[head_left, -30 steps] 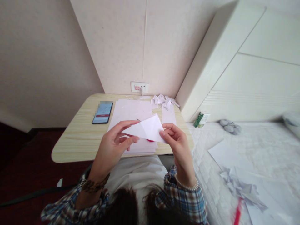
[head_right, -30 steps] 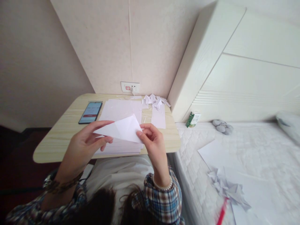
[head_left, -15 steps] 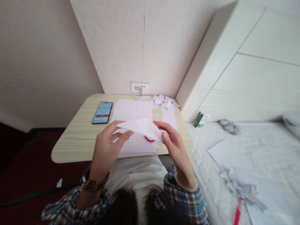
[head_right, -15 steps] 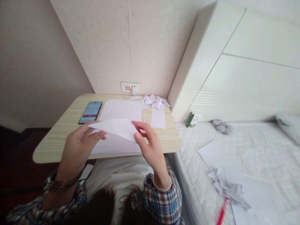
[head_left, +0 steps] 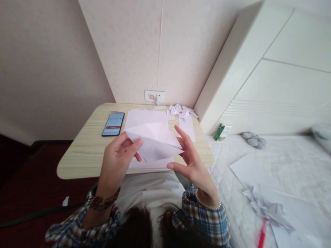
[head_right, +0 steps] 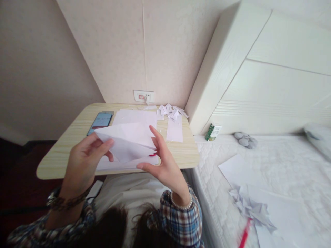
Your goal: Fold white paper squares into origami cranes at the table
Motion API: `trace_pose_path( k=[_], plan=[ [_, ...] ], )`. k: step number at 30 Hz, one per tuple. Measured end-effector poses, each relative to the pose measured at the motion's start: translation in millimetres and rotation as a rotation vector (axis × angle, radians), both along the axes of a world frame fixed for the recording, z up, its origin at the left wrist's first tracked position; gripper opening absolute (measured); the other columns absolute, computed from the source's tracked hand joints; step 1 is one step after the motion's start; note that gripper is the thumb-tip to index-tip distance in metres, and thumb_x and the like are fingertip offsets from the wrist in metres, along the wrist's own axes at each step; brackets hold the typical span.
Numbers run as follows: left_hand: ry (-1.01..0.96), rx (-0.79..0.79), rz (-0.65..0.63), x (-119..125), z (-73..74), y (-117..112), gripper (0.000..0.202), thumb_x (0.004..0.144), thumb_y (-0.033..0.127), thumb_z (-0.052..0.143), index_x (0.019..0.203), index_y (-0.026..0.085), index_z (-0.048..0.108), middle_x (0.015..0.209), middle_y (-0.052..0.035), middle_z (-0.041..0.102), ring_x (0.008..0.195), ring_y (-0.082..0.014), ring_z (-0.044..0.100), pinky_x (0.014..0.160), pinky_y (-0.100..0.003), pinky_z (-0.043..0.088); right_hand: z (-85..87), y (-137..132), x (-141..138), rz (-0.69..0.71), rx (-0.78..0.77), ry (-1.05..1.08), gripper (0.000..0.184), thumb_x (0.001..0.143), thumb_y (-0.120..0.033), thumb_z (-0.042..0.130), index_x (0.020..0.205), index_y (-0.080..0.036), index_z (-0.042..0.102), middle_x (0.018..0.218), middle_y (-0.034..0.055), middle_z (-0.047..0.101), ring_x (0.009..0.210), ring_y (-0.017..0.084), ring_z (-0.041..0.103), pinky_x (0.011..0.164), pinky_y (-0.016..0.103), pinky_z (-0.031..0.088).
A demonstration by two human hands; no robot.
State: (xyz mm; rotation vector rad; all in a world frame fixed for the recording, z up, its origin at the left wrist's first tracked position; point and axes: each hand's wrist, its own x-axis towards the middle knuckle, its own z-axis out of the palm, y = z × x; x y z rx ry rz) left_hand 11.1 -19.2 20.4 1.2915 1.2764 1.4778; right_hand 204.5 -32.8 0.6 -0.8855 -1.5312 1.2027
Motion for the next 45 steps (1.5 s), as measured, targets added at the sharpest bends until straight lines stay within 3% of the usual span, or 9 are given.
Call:
trace_pose_path(
  k=[4, 11, 18, 25, 34, 37, 41, 45],
  plan=[
    [-0.048, -0.055, -0.012, 0, -1.2, 1, 0.014, 0.072, 0.026, 0.071, 0.082, 0.019, 0.063, 0.062, 0.0052, 0.062, 0.046, -0.0094, 0.054, 0.040, -0.019, 0.050, -2.8, 1, 1, -0.038, 0.053, -0.049, 0.081, 0.078, -0.021, 0.072, 0.146, -0.039, 0.031, 0.153, 0.0023, 0.035, 0.131, 0.025, 0.044, 0.095, 0.034, 0.051],
    [-0.068, -0.137, -0.031, 1, 2.3, -2, 0.027, 0.073, 0.023, 0.069, 0.099, 0.021, 0.061, 0.064, 0.0033, 0.066, 0.052, -0.0153, 0.064, 0.046, -0.025, 0.056, -0.7, 2, -1, -0.088, 0.050, -0.015, 0.064, 0.080, -0.015, 0.067, 0.137, -0.034, 0.047, 0.142, 0.0022, 0.050, 0.120, 0.021, 0.053, 0.095, 0.032, 0.051],
    [-0.113, -0.160, -0.022, 0, -2.3, 0, 0.029, 0.071, 0.023, 0.072, 0.098, 0.022, 0.062, 0.065, 0.0031, 0.068, 0.050, -0.0151, 0.064, 0.047, -0.027, 0.058, -0.7, 0, 4, 0.020, 0.011, 0.005, 0.065, 0.082, -0.020, 0.067, 0.139, -0.038, 0.044, 0.144, 0.0012, 0.045, 0.112, 0.020, 0.056, 0.096, 0.034, 0.050],
    [-0.123, -0.184, -0.042, -1, -3.6, 0, 0.028, 0.073, 0.024, 0.071, 0.099, 0.022, 0.061, 0.061, 0.0028, 0.067, 0.048, -0.0169, 0.065, 0.048, -0.030, 0.059, 0.5, 0, 0, -0.047, 0.034, -0.022, 0.058, 0.081, -0.013, 0.062, 0.135, -0.032, 0.050, 0.141, 0.0034, 0.049, 0.108, 0.019, 0.058, 0.091, 0.031, 0.051],
    [-0.107, -0.175, -0.082, -1, -0.5, -3, 0.035, 0.069, 0.024, 0.069, 0.102, 0.021, 0.057, 0.064, 0.0025, 0.067, 0.055, -0.0187, 0.068, 0.055, -0.032, 0.062, 1.5, 4, -4, -0.130, -0.015, 0.010, 0.042, 0.080, -0.016, 0.062, 0.120, -0.030, 0.061, 0.124, 0.0022, 0.061, 0.097, 0.018, 0.060, 0.082, 0.030, 0.052],
    [-0.086, -0.163, -0.159, -1, -0.4, -4, 0.046, 0.069, 0.020, 0.065, 0.114, 0.018, 0.055, 0.068, 0.0019, 0.067, 0.062, -0.0188, 0.070, 0.063, -0.034, 0.063, 0.9, 6, -5, -0.189, -0.025, 0.040, 0.030, 0.080, -0.019, 0.063, 0.108, -0.028, 0.067, 0.111, 0.0014, 0.067, 0.097, 0.019, 0.060, 0.081, 0.029, 0.051],
    [-0.071, -0.137, -0.239, -1, -2.6, -4, 0.065, 0.068, 0.015, 0.065, 0.130, 0.020, 0.049, 0.060, 0.0075, 0.057, 0.057, -0.0160, 0.068, 0.068, -0.034, 0.063, -0.3, 8, -8, -0.266, -0.033, 0.092, 0.016, 0.082, -0.024, 0.063, 0.096, -0.026, 0.070, 0.094, 0.0009, 0.070, 0.086, 0.017, 0.060, 0.071, 0.026, 0.050],
    [-0.065, -0.172, -0.349, 0, 0.0, -4, 0.049, 0.070, 0.017, 0.068, 0.118, 0.018, 0.059, 0.086, -0.0026, 0.068, 0.073, -0.0185, 0.071, 0.068, -0.031, 0.062, -1.2, 10, -11, -0.332, -0.034, 0.123, 0.013, 0.082, -0.024, 0.061, 0.090, -0.025, 0.071, 0.090, 0.0016, 0.069, 0.083, 0.017, 0.060, 0.066, 0.026, 0.049]
  ],
)
